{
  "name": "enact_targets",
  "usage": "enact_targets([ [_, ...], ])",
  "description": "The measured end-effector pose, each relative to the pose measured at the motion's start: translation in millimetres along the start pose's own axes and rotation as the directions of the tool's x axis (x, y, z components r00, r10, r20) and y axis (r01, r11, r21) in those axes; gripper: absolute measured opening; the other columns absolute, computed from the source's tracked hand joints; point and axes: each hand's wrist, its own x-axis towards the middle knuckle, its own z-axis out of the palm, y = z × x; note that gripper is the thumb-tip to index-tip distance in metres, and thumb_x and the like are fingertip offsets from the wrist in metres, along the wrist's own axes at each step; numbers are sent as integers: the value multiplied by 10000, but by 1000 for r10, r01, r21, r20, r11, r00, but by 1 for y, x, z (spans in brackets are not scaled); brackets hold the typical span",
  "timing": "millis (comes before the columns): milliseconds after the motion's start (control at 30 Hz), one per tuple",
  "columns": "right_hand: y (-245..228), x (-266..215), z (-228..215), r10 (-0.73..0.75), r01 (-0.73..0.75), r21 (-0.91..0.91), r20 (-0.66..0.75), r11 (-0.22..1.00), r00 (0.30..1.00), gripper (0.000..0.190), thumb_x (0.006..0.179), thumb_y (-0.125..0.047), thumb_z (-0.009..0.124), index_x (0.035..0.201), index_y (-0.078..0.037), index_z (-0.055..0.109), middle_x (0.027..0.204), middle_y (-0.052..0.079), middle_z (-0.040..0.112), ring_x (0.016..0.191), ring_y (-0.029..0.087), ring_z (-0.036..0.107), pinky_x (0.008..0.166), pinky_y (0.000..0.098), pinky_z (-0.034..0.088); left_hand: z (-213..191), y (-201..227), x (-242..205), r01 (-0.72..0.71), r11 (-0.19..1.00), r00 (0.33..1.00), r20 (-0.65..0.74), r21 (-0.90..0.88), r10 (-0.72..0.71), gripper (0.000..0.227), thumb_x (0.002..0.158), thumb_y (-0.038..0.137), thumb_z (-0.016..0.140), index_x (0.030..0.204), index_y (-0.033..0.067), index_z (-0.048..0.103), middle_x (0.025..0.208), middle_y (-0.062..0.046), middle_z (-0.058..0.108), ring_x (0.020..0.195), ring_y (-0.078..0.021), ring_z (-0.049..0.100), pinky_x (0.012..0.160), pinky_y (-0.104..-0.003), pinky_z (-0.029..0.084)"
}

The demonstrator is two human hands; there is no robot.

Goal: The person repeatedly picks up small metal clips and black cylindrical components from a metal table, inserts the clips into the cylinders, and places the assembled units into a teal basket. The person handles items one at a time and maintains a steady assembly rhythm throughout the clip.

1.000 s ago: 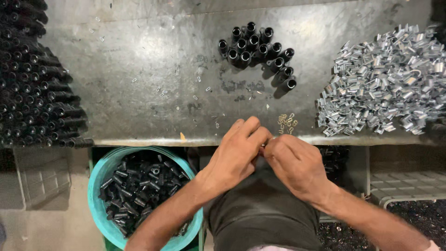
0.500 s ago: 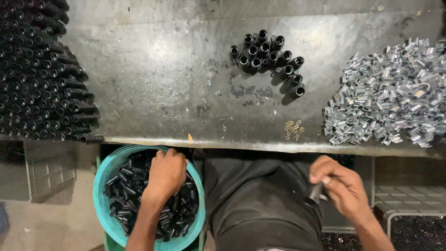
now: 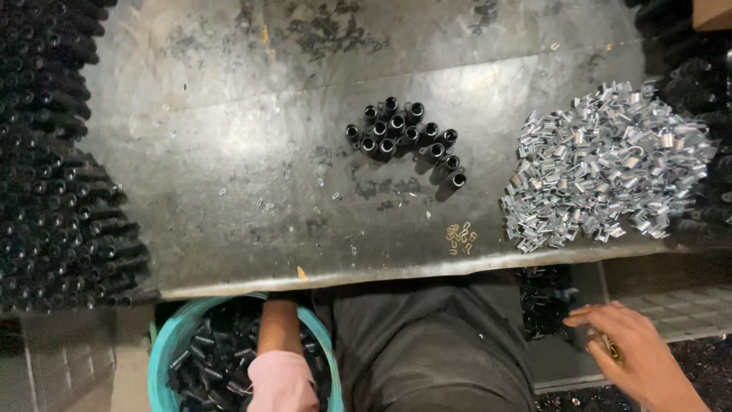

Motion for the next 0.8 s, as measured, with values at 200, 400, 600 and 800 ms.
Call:
enact_targets([
  [200,-4,-16,52,457,-547,240,343,802,821,341,900,-102,685,1210,-230,746,1105,-29,684,1011,118,663,919,301,582,21,7,-53,68,998,997,33,-1,-68,373,820,163,674,1172,42,704,1156,-191,680,1073,-397,624,869,-516,506],
  [400,22,-13,106,357,-408,380,200,830,912,299,873,-92,663,1102,-202,820,965,-16,737,920,102,725,855,253,601,19,6,-92,118,993,991,70,-16,-116,375,817,148,680,1177,45,700,1146,-178,681,1059,-381,629,856,-506,517],
  [600,28,2,120,352,-418,383,233,824,907,269,905,-128,671,1101,-205,839,957,-5,730,933,115,719,883,248,578,17,7,-110,145,989,985,101,-30,-142,379,813,133,687,1182,48,696,1136,-166,682,1046,-364,634,843,-497,527],
  [800,6,18,114,288,-274,486,46,830,956,190,862,-134,748,1028,-152,840,977,7,777,988,132,738,901,284,578,20,5,-111,162,986,982,103,-37,-158,384,810,118,694,1188,50,692,1127,-154,683,1032,-348,639,830,-487,538],
])
